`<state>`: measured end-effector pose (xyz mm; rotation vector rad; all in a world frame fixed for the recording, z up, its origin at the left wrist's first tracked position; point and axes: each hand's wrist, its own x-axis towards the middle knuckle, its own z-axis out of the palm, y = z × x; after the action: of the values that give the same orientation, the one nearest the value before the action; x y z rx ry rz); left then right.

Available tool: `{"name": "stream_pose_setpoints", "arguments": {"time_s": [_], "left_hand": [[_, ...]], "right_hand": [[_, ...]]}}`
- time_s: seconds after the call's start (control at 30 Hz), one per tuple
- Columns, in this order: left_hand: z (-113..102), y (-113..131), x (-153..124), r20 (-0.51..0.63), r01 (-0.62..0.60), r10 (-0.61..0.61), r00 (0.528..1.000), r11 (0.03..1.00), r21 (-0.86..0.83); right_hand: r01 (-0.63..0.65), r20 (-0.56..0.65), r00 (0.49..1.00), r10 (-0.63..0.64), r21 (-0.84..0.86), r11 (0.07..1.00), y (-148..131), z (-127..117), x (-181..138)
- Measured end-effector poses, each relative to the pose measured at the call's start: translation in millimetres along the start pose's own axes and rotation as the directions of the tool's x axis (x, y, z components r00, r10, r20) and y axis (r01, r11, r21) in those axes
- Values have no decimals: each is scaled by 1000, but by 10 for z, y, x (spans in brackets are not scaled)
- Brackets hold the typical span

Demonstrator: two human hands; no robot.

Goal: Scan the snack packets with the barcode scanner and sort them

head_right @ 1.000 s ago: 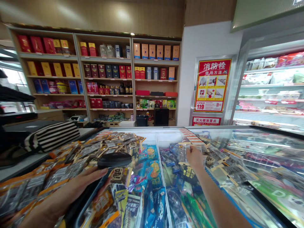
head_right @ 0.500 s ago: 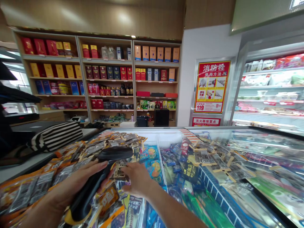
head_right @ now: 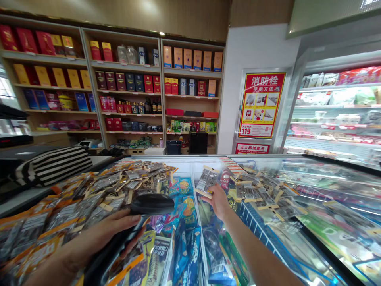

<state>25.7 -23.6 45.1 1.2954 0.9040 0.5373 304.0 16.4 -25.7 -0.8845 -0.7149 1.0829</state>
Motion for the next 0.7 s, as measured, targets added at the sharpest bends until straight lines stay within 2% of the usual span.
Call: {"name": "stream_pose_setpoints", "arguments": {"time_s": [0.1, 0.2, 0.33, 0.43, 0.5, 0.6, 0.7], "left_hand": [[57, -35, 29, 27, 1, -1, 1000, 1000, -5], [75, -41, 29, 58, 10, -9, 998, 1000, -25], [50, -32, 16, 96, 12, -9, 995, 1000, -28], [22, -41, 21, 99, -11, 13, 995, 1000, -19], [11, -49, 28, 98, -11, 14, 995, 999, -31], [8, -51, 30, 108, 0, 3, 994, 1000, -28], [19, -44, 19, 79, -1, 2, 997, 1000, -6]], "right_hand": [[-7, -52, 999, 8, 24, 1000, 24, 15, 35], [21, -34, 999, -22, -49, 999, 41, 24, 53], [43, 56, 998, -29, -280, 959, -76, 17, -3], [7, 165, 983, 81, -471, 882, -266, -22, -56], [-4, 187, 975, 119, -524, 852, -394, -81, -62], [31, 83, 996, 22, -582, 813, -544, -194, -18], [170, 38, 978, -203, -705, 688, -617, -266, 44]]}}
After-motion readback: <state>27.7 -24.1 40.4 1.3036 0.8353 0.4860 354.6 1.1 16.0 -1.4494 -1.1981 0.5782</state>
